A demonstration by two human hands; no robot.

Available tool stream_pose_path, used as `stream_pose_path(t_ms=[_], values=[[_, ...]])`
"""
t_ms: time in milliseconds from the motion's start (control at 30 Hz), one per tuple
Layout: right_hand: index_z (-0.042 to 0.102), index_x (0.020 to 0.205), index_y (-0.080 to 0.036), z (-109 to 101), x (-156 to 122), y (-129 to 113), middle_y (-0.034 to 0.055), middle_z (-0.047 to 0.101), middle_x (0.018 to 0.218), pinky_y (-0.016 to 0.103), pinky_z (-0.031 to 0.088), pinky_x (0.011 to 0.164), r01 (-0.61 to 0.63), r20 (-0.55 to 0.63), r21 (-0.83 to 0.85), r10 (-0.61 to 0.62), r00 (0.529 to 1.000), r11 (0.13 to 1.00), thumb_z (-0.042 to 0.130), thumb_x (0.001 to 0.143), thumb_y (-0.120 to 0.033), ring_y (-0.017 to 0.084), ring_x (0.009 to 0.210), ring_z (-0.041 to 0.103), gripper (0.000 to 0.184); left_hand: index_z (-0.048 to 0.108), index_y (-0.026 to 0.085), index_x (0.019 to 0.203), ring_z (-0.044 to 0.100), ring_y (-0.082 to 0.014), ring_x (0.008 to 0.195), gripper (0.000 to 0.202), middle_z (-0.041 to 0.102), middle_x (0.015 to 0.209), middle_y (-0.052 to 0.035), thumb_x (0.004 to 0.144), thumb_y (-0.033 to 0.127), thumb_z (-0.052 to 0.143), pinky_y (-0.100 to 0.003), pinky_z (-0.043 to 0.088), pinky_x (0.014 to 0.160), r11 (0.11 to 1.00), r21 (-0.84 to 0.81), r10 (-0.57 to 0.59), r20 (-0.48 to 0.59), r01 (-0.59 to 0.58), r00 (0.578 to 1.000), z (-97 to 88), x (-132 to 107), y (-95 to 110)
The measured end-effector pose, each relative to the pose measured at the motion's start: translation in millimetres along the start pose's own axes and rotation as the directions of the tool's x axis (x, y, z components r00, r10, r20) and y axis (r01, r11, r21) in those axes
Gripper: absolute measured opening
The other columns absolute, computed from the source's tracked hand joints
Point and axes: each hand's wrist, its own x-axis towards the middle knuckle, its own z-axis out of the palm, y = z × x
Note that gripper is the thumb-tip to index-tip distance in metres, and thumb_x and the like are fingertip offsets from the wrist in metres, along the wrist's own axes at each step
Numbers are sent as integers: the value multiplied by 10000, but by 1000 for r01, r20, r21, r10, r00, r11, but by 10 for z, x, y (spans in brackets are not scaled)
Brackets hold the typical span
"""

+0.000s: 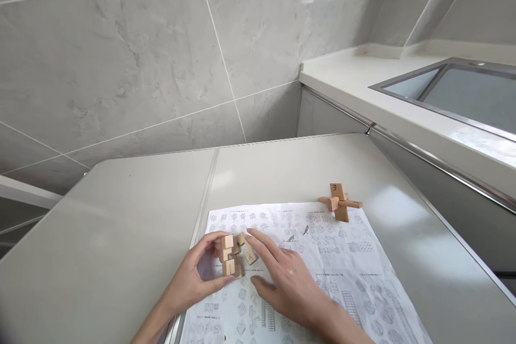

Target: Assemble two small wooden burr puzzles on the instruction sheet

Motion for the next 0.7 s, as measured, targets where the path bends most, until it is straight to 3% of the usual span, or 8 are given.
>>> stream_pose_path(t_ms=[167,333,433,533,700], values=[[498,1519,-328,45,18,36,144,636,1510,373,603,668,49,-23,-89,-52,998,995,536,1053,-189,193,712,731,488,600,263,1397,685,-223,935,639,674,977,-11,830,341,884,-396,579,953,996,-88,28,-44,-32,999,20,190,-22],[623,1313,-282,34,30,23,124,699,1321,337,553,603,72,-26,-133,-76,997,989,484,1067,-154,175,661,690,310,579,249,1421,650,-203,898,660,633,907,12,839,353,874,-392,543,967,990,-129,47,-95,-59,994,98,385,53],[652,1209,-277,8,24,18,142,651,1452,326,539,569,22,-78,-87,-29,997,996,487,1068,-167,189,704,702,243,575,268,1421,654,-200,922,670,625,906,22,831,346,881,-378,535,978,985,-161,41,-93,-56,995,187,427,105],[658,1153,-281,-19,9,33,138,548,1632,364,567,583,-41,-82,-2,41,996,999,520,1057,-196,154,608,650,188,599,282,1388,653,-205,942,651,638,940,9,808,338,889,-359,540,954,984,-173,30,-116,-50,993,251,417,100],[676,1090,-295,-40,-10,69,95,596,1604,389,582,600,-134,-25,123,138,990,983,629,1014,-251,126,540,557,99,623,267,1353,565,-175,804,616,530,833,37,805,354,890,-321,518,842,985,-157,40,-187,-70,981,258,381,35]])
